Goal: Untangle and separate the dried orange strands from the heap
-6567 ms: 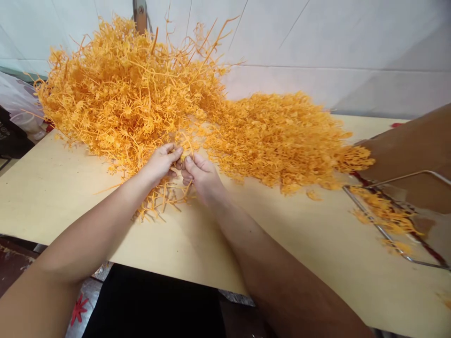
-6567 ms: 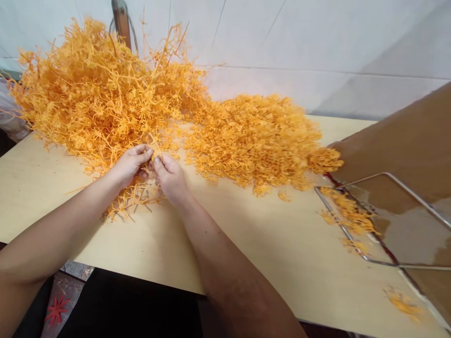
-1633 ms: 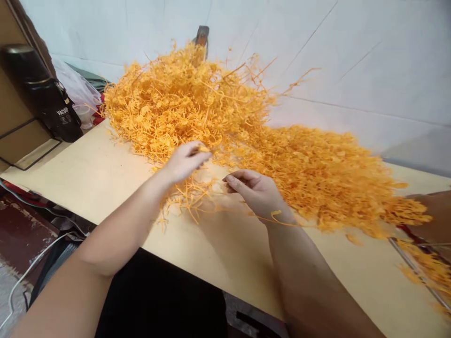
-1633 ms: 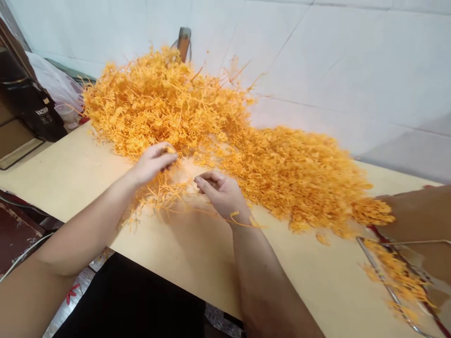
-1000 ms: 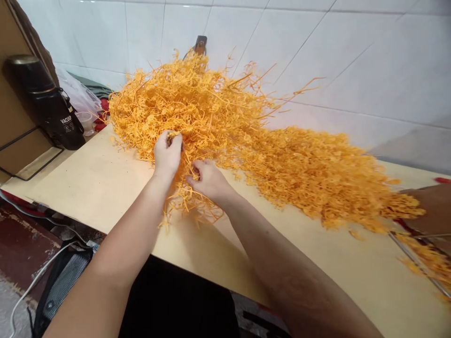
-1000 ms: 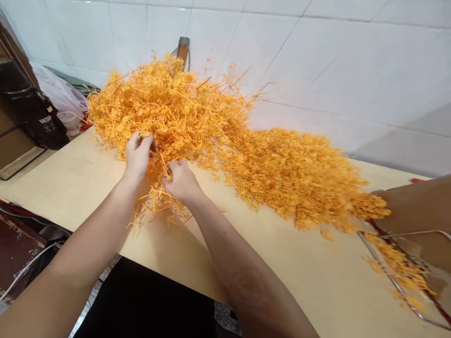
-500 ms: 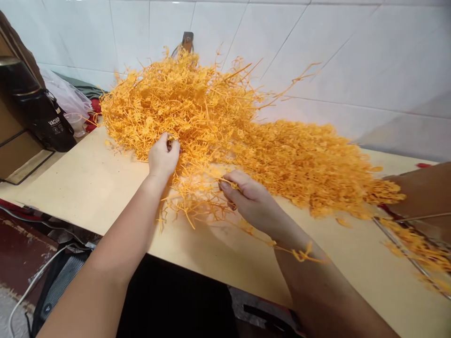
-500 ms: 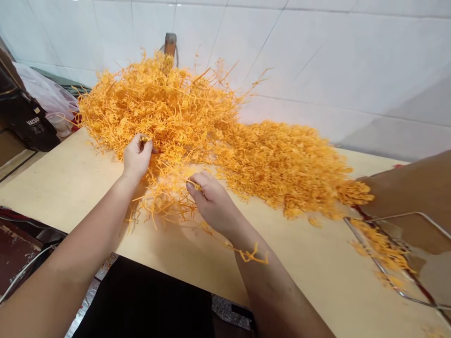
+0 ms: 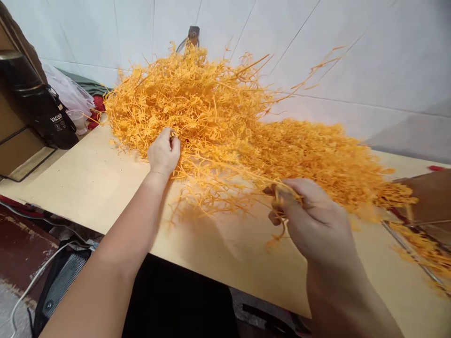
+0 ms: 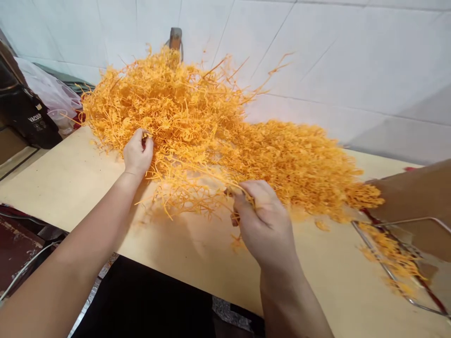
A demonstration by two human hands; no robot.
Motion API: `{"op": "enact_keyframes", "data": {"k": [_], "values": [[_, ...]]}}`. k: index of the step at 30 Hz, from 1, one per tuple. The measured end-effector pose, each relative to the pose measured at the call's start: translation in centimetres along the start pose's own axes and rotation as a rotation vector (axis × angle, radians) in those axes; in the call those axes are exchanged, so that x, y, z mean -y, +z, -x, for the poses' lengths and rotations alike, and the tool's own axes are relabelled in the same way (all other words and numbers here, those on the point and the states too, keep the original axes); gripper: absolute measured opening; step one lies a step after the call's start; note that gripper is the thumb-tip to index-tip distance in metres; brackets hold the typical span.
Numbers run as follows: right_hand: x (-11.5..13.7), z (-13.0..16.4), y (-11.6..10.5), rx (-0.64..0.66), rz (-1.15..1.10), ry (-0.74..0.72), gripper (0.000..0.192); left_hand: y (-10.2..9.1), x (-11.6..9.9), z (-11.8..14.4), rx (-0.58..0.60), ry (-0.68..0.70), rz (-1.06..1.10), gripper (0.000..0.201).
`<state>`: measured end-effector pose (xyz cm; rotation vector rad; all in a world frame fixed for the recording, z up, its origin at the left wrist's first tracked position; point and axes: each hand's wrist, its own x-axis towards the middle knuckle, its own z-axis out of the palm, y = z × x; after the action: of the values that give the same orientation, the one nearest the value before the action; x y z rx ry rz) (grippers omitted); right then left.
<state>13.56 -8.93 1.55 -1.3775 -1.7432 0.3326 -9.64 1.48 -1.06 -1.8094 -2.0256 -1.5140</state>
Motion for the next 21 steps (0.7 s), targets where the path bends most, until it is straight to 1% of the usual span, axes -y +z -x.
{"op": "enact_keyframes", "data": {"k": [3, 7, 9, 13, 17, 19, 21], "values": [[0.1, 0.9, -0.5, -0.064, -0.001, 0.042, 0.024, 0.0, 0.0, 0.0, 0.000, 0.006, -0.014, 0.017], [-0.2, 1.9, -1.0, -0.203, 0.114, -0.011, 0.020, 0.1, 0.0, 0.0, 0.022, 0.031, -0.003, 0.019], [-0.3, 2.3, -1.2, -0.245, 0.173, -0.050, 0.018, 0.1, 0.1, -0.1, 0.030, 0.038, -0.001, 0.020], [-0.1, 2.6, -1.8, -0.241, 0.246, -0.128, 0.017, 0.1, 0.5, -0.2, 0.013, 0.035, -0.019, 0.021], [-0.2, 3.1, -2.5, -0.234, 0.323, -0.169, 0.016, 0.1, 0.9, -0.5, 0.008, 0.012, -0.036, 0.022], [-0.6, 3.6, -2.5, -0.182, 0.364, -0.252, 0.015, 0.1, 1.0, -0.6, 0.010, -0.005, -0.047, 0.023], [-1.0, 4.2, -2.2, -0.059, 0.362, -0.333, 0.012, 0.0, 0.9, -0.8, 0.023, -0.038, -0.064, 0.024]]}}
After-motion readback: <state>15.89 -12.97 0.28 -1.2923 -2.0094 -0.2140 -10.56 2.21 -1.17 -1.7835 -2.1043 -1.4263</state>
